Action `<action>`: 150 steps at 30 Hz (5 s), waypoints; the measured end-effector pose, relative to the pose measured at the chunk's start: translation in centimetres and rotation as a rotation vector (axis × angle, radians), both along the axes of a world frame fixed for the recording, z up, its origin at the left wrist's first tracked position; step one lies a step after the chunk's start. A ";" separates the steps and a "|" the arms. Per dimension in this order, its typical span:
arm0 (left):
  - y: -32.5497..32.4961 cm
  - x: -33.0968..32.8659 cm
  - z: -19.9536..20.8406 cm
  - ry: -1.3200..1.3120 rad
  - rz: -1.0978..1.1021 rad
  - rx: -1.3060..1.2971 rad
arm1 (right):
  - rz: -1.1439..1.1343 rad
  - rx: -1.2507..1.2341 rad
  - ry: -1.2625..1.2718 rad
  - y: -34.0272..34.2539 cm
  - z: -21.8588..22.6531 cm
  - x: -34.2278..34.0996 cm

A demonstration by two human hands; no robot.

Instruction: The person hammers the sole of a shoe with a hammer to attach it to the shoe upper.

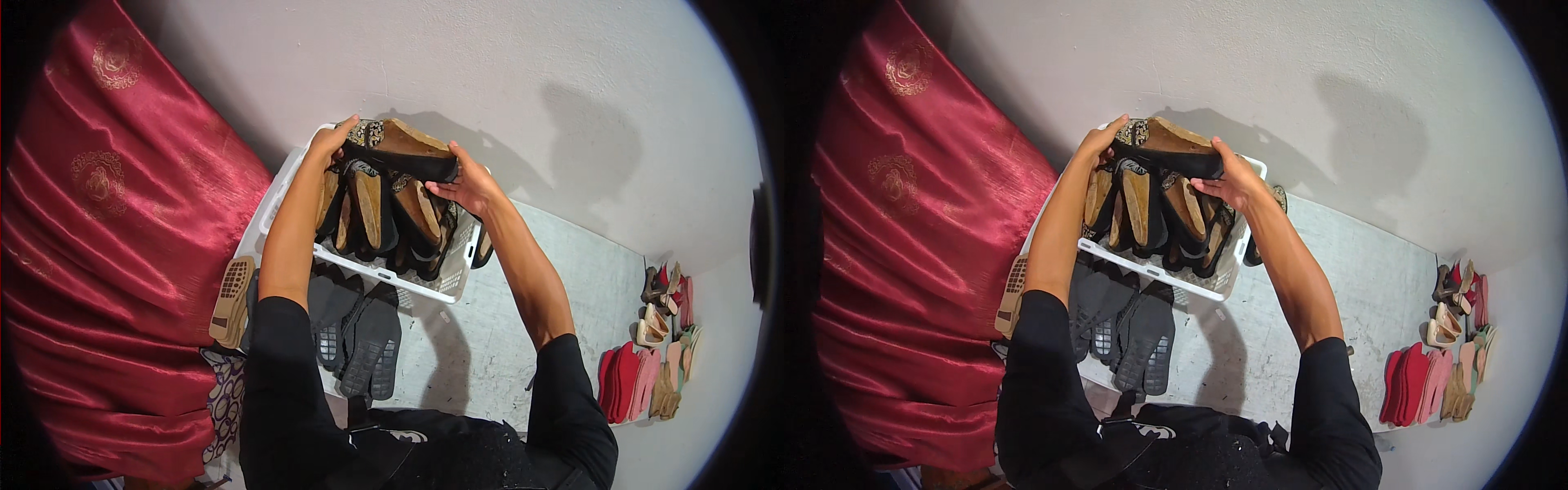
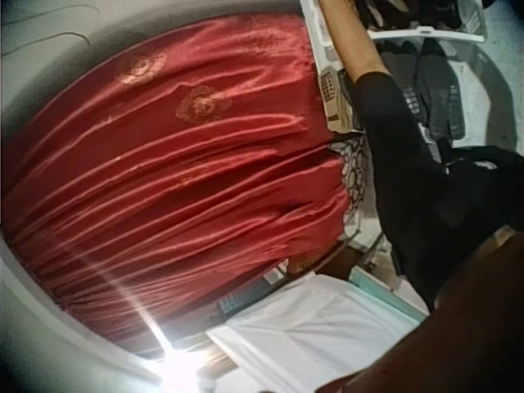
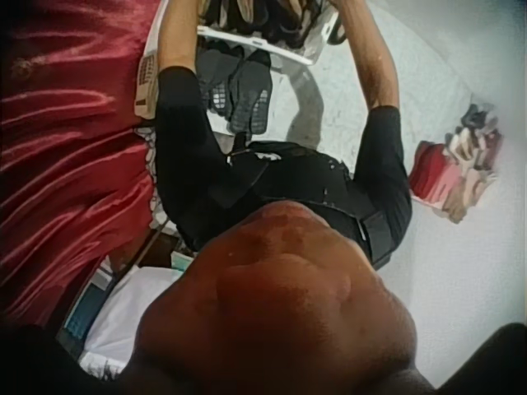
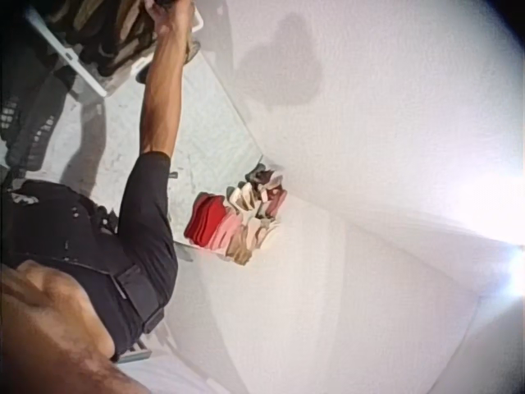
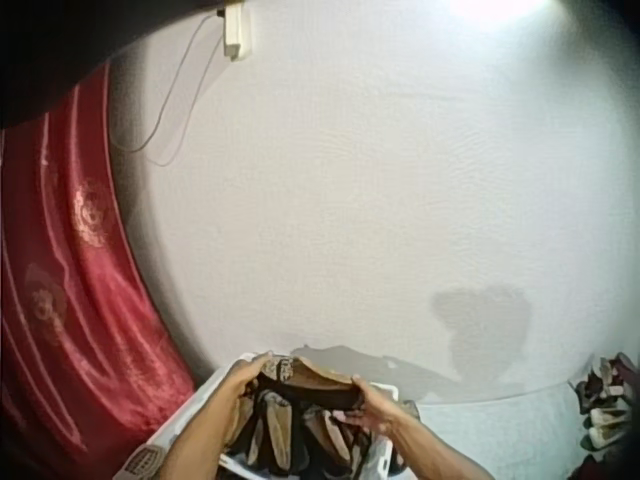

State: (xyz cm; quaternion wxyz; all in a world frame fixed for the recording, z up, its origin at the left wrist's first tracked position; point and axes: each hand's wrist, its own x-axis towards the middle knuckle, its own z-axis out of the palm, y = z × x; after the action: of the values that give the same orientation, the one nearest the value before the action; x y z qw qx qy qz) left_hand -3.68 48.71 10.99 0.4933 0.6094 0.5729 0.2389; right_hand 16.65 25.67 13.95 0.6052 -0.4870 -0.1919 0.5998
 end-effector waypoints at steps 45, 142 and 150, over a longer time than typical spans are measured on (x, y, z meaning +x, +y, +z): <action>-37.4 -16.5 -14.5 -0.473 0.298 -0.185 | -0.455 -0.687 -1.215 -10.3 -22.1 4.8; -43.5 -12.0 -17.4 0.736 -0.059 0.539 | -0.013 -0.348 0.288 -48.6 -18.9 -12.8; -43.1 -12.7 -14.6 0.627 -0.115 0.547 | -0.034 -0.324 0.294 -46.3 -19.3 -13.6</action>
State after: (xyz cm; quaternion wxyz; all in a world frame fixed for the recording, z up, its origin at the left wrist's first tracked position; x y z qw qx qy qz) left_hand -16.37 5.58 -3.59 0.1275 0.7922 0.5756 0.1574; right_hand 3.06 -20.67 -5.33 0.5506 -0.4884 0.0053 0.6770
